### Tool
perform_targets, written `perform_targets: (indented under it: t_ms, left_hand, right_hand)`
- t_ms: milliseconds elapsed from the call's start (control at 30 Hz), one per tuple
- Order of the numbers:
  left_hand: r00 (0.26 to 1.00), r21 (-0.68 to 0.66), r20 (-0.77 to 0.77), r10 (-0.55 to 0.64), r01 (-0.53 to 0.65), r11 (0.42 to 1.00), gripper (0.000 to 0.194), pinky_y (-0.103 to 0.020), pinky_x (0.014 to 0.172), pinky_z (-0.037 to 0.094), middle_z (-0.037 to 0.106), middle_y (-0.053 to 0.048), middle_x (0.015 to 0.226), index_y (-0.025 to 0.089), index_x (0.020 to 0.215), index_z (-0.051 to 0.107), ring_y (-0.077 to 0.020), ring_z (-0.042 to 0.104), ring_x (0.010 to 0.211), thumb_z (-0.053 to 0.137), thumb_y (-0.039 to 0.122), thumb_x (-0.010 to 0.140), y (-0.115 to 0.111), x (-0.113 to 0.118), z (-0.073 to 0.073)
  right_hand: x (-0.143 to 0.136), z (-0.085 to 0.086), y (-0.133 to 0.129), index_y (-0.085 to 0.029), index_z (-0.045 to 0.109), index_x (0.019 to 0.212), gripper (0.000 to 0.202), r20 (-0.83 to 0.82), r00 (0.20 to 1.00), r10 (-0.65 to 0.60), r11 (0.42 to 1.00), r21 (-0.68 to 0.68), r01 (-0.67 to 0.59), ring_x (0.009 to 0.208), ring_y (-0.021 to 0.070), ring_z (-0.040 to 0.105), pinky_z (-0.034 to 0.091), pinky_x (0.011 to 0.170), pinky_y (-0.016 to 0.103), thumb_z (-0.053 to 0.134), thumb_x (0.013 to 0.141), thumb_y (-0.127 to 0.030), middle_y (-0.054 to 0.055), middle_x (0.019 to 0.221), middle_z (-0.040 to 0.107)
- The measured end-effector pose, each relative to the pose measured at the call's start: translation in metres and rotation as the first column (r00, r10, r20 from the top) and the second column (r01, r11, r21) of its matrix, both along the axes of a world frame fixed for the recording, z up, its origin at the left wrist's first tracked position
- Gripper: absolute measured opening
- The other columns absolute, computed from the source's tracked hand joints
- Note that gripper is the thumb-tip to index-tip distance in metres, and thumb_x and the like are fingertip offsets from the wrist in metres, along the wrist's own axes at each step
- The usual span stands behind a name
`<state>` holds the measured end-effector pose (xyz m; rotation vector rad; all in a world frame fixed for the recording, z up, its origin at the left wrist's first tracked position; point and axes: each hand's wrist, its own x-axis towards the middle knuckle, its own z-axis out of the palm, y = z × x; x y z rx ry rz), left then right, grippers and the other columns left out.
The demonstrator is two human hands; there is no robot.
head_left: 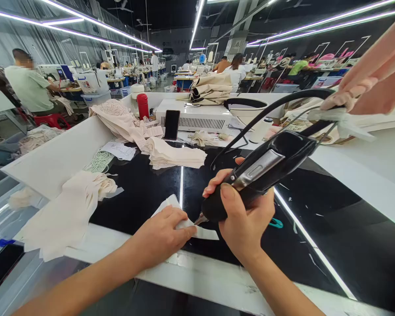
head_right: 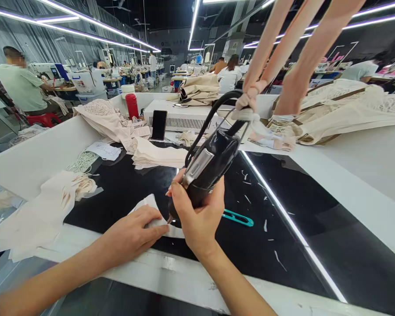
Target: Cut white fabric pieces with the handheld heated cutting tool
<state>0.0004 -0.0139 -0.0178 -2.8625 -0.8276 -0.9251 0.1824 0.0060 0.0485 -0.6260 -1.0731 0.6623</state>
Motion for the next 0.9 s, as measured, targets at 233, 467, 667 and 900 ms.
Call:
perform_targets:
  t_ms: [233, 467, 667, 900]
  left_hand:
    - [1.0, -0.002, 0.014, 0.021, -0.021, 1.0, 0.022, -0.034, 0.086, 0.067, 0.07, -0.01, 0.111, 0.02, 0.124, 0.077, -0.024, 0.07, 0.097, 0.058, 0.017, 0.113, -0.001, 0.001, -0.001]
    - [1.0, -0.022, 0.01, 0.026, -0.026, 0.999, 0.024, -0.033, 0.089, 0.067, 0.07, -0.011, 0.113, 0.019, 0.127, 0.077, -0.0234, 0.071, 0.1, 0.057, 0.02, 0.114, 0.0, 0.001, -0.003]
    - [0.999, -0.018, 0.028, 0.034, -0.033, 0.999, 0.022, -0.035, 0.092, 0.067, 0.071, -0.011, 0.112, 0.02, 0.127, 0.076, -0.0238, 0.072, 0.102, 0.058, 0.021, 0.114, -0.001, 0.003, -0.008]
    - [0.995, -0.168, -0.083, 0.059, -0.072, 0.983, 0.019, -0.031, 0.096, 0.066, 0.077, -0.011, 0.119, 0.016, 0.125, 0.076, -0.0231, 0.076, 0.108, 0.061, 0.018, 0.113, 0.009, 0.008, 0.004]
  right_hand:
    - [-0.005, -0.002, 0.004, -0.028, 0.066, 0.103, 0.024, 0.036, 0.999, -0.002, 1.0, -0.002, 0.002, 0.063, 0.0119, 0.069, 0.062, 0.061, 0.026, 0.088, 0.093, -0.035, -0.006, 0.086, 0.074]
    - [-0.006, -0.001, 0.008, -0.029, 0.066, 0.107, 0.027, 0.014, 1.0, 0.007, 1.0, 0.009, -0.007, 0.063, 0.0116, 0.069, 0.062, 0.061, 0.025, 0.088, 0.091, -0.033, -0.006, 0.087, 0.074]
    - [-0.01, -0.001, 0.013, -0.029, 0.063, 0.103, 0.023, 0.071, 0.997, -0.021, 0.999, -0.022, 0.023, 0.063, 0.0114, 0.069, 0.062, 0.062, 0.024, 0.082, 0.092, -0.025, -0.007, 0.086, 0.074]
    - [0.022, -0.005, 0.014, -0.032, 0.067, 0.104, 0.031, 0.17, 0.979, -0.112, 0.989, -0.073, 0.126, 0.068, 0.0186, 0.072, 0.067, 0.066, 0.034, 0.089, 0.091, -0.048, -0.004, 0.088, 0.075]
